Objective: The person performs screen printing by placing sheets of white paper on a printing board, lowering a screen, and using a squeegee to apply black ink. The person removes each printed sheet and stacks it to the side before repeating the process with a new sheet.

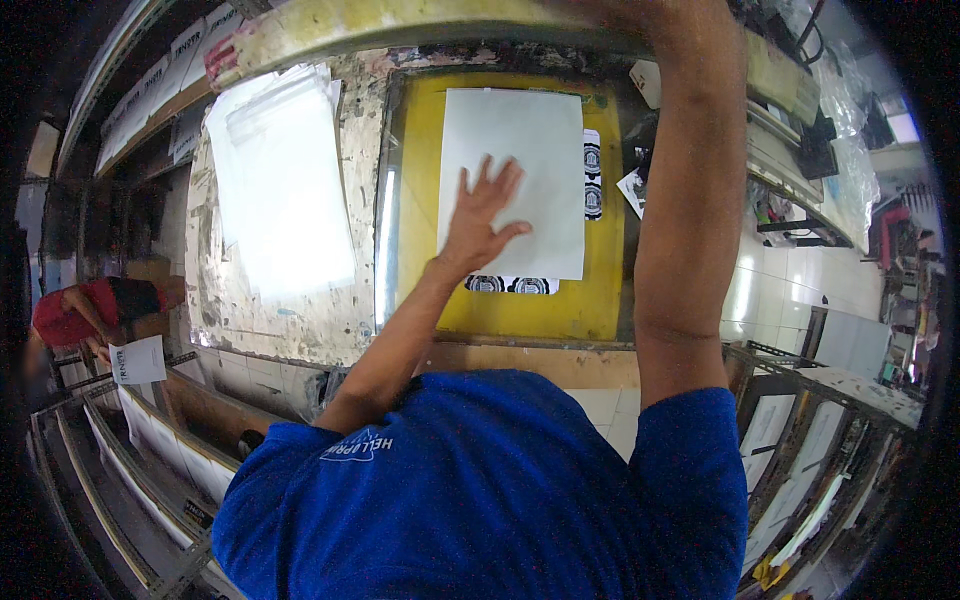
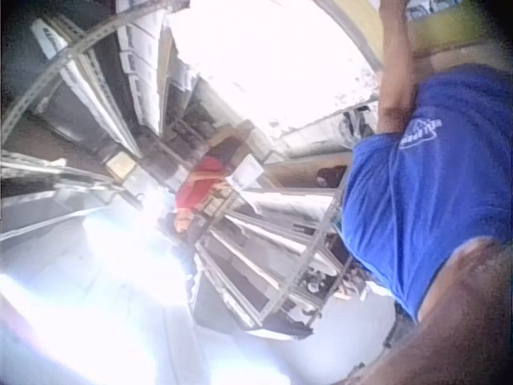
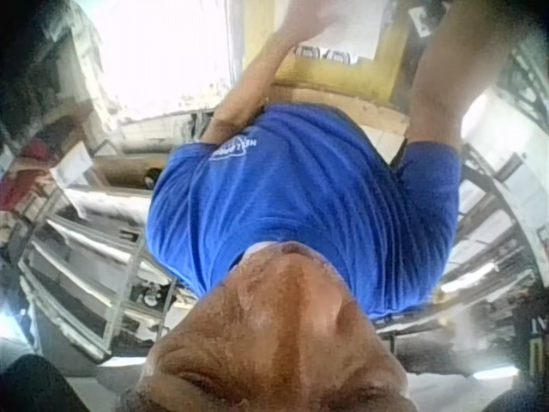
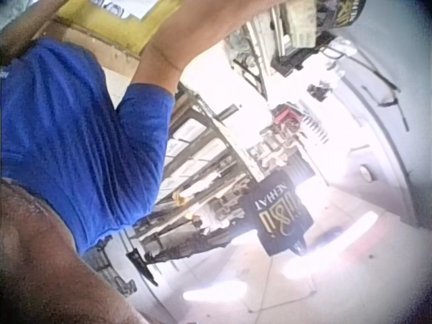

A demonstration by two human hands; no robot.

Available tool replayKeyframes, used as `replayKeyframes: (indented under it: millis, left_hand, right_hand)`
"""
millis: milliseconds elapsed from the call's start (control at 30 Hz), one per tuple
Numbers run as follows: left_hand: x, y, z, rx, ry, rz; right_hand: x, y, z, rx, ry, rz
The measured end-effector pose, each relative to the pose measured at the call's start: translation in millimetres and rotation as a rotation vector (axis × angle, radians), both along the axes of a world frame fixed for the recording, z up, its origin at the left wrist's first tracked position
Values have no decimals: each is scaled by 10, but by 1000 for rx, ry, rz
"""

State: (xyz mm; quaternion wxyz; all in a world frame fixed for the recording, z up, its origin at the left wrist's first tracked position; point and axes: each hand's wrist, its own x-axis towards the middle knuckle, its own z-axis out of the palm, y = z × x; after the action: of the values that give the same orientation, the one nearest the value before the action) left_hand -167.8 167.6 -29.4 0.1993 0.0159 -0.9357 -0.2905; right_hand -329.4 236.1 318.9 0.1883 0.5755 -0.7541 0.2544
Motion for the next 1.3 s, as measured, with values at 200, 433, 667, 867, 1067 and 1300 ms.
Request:
replayKeyframes:
  millis: [200,433,667,867,1067,1300]
  left_hand:
    - [630,-411,1007,1018,783,212]
    - [1713,-170,313,1141,268,521]
    - [1945,-213,-385,325,131,508]
    - [2021,-212,-429,176,-26,577]
    - [2067,-218,-433,191,-39,569]
    - [2104,-211,-411,262,-82,564]
  right_hand:
    - [409,430,-699,-34,25,-13]
    - [1093,800,-1662,95,-313,-57]
    - [1257,929,-2943,340,-351,-29]
    - [1094,672,-3286,418,-380,-177]
    - [57,40,-3497,285,-212,-200]
    - [-1046,-762,-3550,164,-103,-193]
